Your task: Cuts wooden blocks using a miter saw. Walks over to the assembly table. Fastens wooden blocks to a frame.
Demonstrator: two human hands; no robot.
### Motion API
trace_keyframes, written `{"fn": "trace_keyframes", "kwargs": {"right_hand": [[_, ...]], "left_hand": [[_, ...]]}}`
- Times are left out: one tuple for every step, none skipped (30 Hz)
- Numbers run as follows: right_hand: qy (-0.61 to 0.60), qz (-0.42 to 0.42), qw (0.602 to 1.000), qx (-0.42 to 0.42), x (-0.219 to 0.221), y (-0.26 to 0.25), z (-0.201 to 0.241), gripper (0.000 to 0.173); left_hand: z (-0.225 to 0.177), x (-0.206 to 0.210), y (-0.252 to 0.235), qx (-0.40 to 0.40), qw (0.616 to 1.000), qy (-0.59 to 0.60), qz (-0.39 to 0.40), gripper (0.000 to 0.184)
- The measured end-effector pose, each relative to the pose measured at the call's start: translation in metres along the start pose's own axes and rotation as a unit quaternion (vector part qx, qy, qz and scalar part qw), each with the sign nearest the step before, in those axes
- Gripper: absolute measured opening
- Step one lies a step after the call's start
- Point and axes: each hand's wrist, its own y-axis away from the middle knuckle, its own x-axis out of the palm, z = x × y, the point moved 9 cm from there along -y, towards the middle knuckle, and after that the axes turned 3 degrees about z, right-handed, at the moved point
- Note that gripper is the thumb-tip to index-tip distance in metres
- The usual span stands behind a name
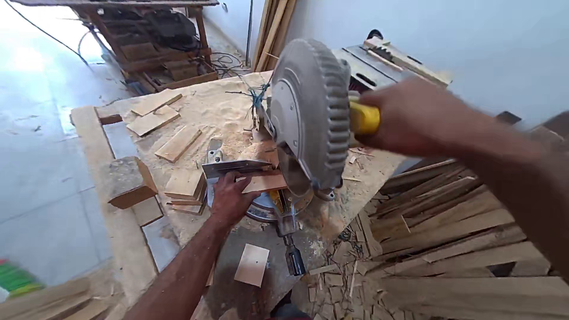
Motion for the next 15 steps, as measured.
{"fn": "trace_keyframes", "kwargs": {"right_hand": [[0.006,-0.026,1.0,0.005,0.012,0.011,0.004,0.019],[0.008,-0.057,0.998,0.006,0.025,0.022,0.008,0.02],[0.007,-0.094,0.996,-0.001,0.037,0.033,0.014,0.019],[0.003,-0.127,0.992,-0.009,0.051,0.043,0.021,0.02],[0.001,-0.155,0.988,-0.016,0.065,0.053,0.027,0.021],[-0.001,-0.183,0.983,-0.023,0.079,0.061,0.033,0.023],[-0.003,-0.21,0.977,-0.027,0.091,0.068,0.037,0.025],[0.0,-0.231,0.973,-0.028,0.1,0.072,0.04,0.027],[0.003,-0.247,0.969,-0.027,0.106,0.075,0.042,0.028],[0.007,-0.259,0.966,-0.023,0.109,0.078,0.044,0.028],[0.01,-0.265,0.964,-0.017,0.113,0.08,0.045,0.028],[0.013,-0.27,0.963,-0.012,0.116,0.082,0.046,0.028],[0.015,-0.275,0.961,-0.009,0.12,0.083,0.047,0.026],[0.015,-0.281,0.959,-0.009,0.127,0.084,0.048,0.025],[0.012,-0.283,0.959,-0.012,0.137,0.087,0.051,0.024]], "left_hand": [[0.001,0.001,0.0,-0.003,1.0,0.001,-0.001,0.054],[0.002,0.001,-0.001,-0.005,1.0,0.005,-0.001,0.054],[0.003,0.0,-0.001,-0.007,1.0,0.009,-0.003,0.053],[0.003,0.0,0.0,-0.007,1.0,0.011,-0.003,0.053],[0.003,0.001,0.0,-0.006,1.0,0.012,-0.004,0.053],[0.003,0.001,0.0,-0.004,1.0,0.014,-0.005,0.052],[0.003,0.001,0.0,-0.001,1.0,0.016,-0.003,0.052],[0.002,0.002,0.0,0.0,1.0,0.018,-0.002,0.052],[0.002,0.002,0.0,-0.001,1.0,0.017,0.001,0.052],[0.002,0.003,0.001,-0.003,1.0,0.017,0.003,0.051],[0.001,0.004,0.002,-0.006,1.0,0.015,0.007,0.051],[0.0,0.003,0.002,-0.007,1.0,0.014,0.009,0.051],[-0.001,0.002,0.001,-0.005,1.0,0.012,0.006,0.05],[-0.002,0.001,0.001,-0.002,1.0,0.007,0.002,0.05],[-0.001,0.003,0.001,-0.001,1.0,0.0,0.002,0.05]]}}
